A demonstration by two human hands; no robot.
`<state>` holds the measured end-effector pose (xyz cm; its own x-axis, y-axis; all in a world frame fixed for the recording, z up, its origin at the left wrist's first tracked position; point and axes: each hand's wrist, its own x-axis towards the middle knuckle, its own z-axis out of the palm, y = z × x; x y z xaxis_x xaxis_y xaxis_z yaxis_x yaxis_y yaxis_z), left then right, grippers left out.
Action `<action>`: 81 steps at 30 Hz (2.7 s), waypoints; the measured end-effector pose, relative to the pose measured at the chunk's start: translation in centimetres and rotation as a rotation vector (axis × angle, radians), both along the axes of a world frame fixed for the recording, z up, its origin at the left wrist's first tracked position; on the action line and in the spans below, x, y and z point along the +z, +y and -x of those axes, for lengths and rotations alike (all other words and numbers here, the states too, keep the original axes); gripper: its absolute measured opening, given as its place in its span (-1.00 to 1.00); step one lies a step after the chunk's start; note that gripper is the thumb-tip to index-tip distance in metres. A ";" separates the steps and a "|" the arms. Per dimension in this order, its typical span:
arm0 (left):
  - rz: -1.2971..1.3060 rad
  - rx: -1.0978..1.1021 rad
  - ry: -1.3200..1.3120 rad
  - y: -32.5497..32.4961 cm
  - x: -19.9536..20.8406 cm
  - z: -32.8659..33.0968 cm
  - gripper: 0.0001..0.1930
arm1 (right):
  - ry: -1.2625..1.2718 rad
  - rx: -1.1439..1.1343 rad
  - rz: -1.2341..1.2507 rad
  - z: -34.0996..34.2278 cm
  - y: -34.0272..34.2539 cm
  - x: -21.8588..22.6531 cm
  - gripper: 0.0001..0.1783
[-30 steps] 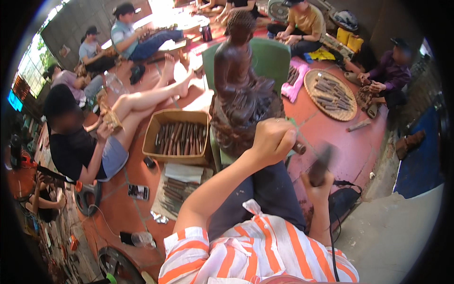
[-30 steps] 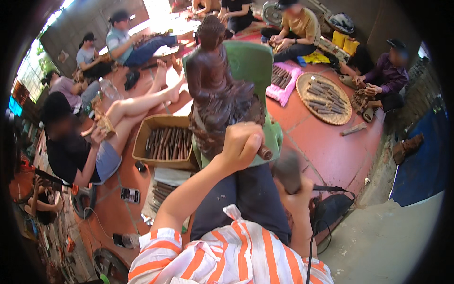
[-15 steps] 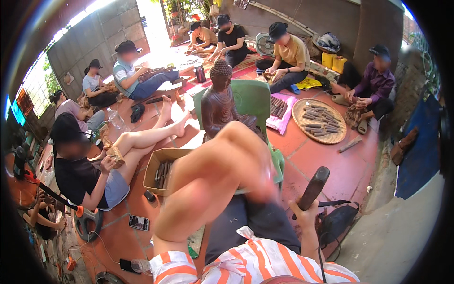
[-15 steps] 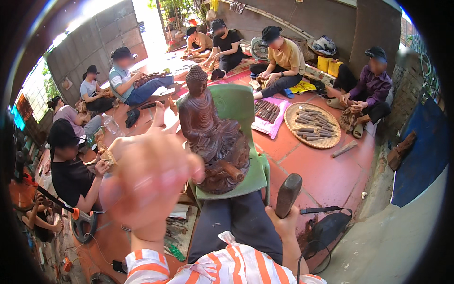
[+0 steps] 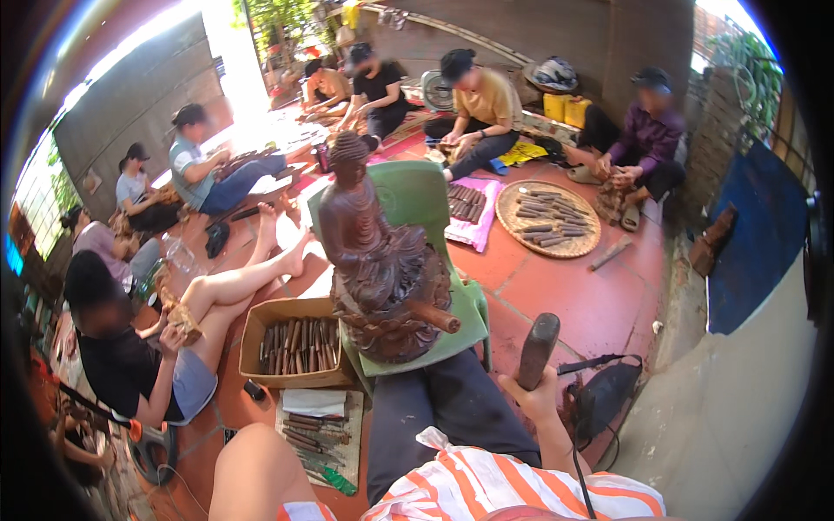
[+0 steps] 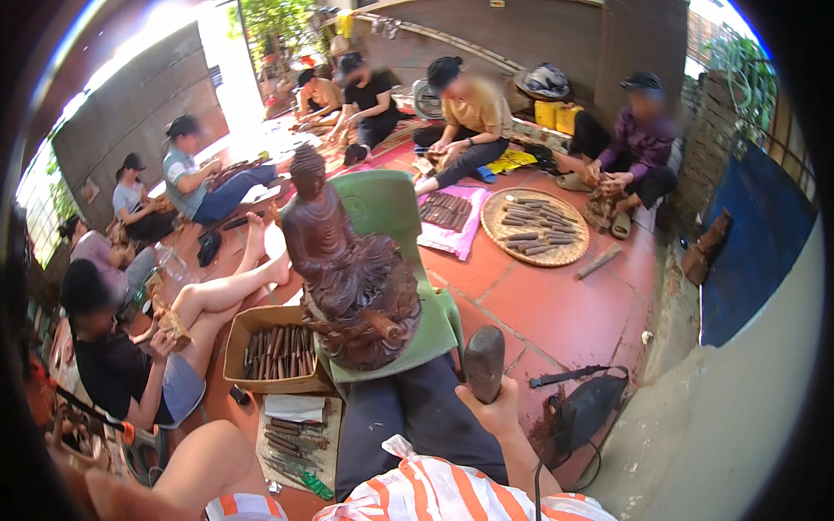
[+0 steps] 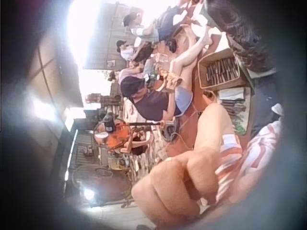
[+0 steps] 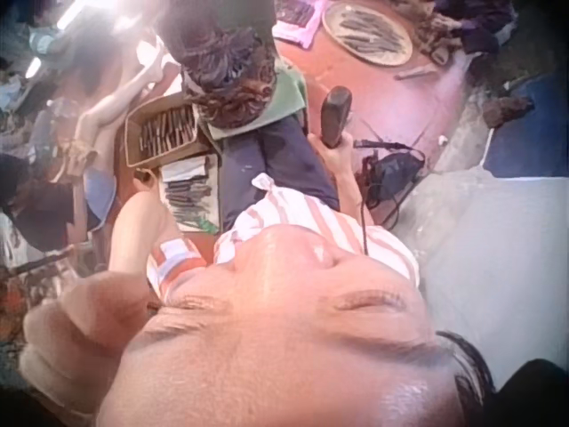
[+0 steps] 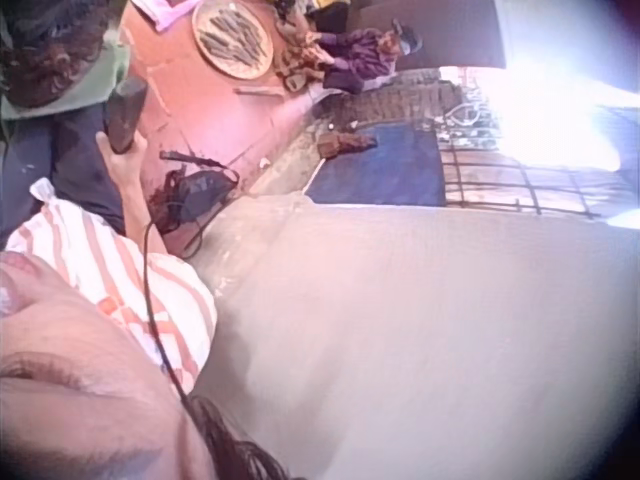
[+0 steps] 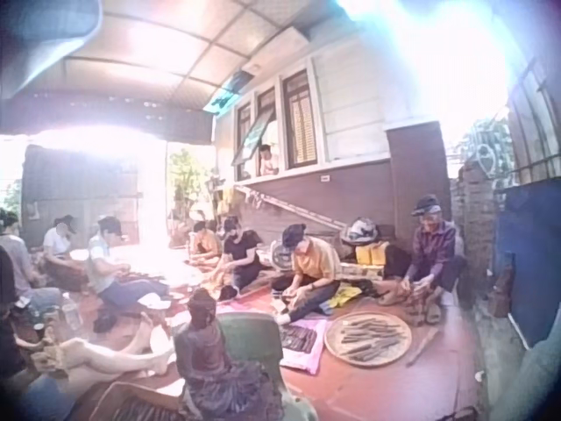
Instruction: The person carves a wooden statue using a chisel and mallet. They repeatedly strike the chisel to shape the wood, occasionally selecting different chisels from a nearby box.
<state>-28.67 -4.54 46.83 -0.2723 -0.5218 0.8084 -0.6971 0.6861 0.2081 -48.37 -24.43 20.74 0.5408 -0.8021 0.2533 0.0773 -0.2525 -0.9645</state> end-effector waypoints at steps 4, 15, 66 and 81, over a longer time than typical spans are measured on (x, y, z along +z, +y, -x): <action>0.080 0.192 -0.106 0.8 -0.4 0.4 -0.72 | -0.053 0.018 -0.008 -0.7 0.1 0.0 -0.81; 0.472 0.559 -0.233 2.4 -5.7 -0.5 -0.73 | -0.069 0.052 0.085 -1.1 0.2 0.7 -0.76; -0.173 -0.207 0.779 -8.0 -12.5 -6.0 -0.47 | -0.059 0.112 -0.071 -1.6 -2.8 -1.8 -0.70; -0.213 0.075 0.519 -7.4 -15.7 -5.4 -0.47 | -0.181 0.275 -0.281 -1.2 -2.6 -0.1 -0.72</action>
<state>-23.25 -11.92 31.12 0.1768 -0.6905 0.7013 -0.5117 0.5442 0.6648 -47.12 -26.98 20.68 0.7107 -0.6860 0.1561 0.2793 0.0715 -0.9575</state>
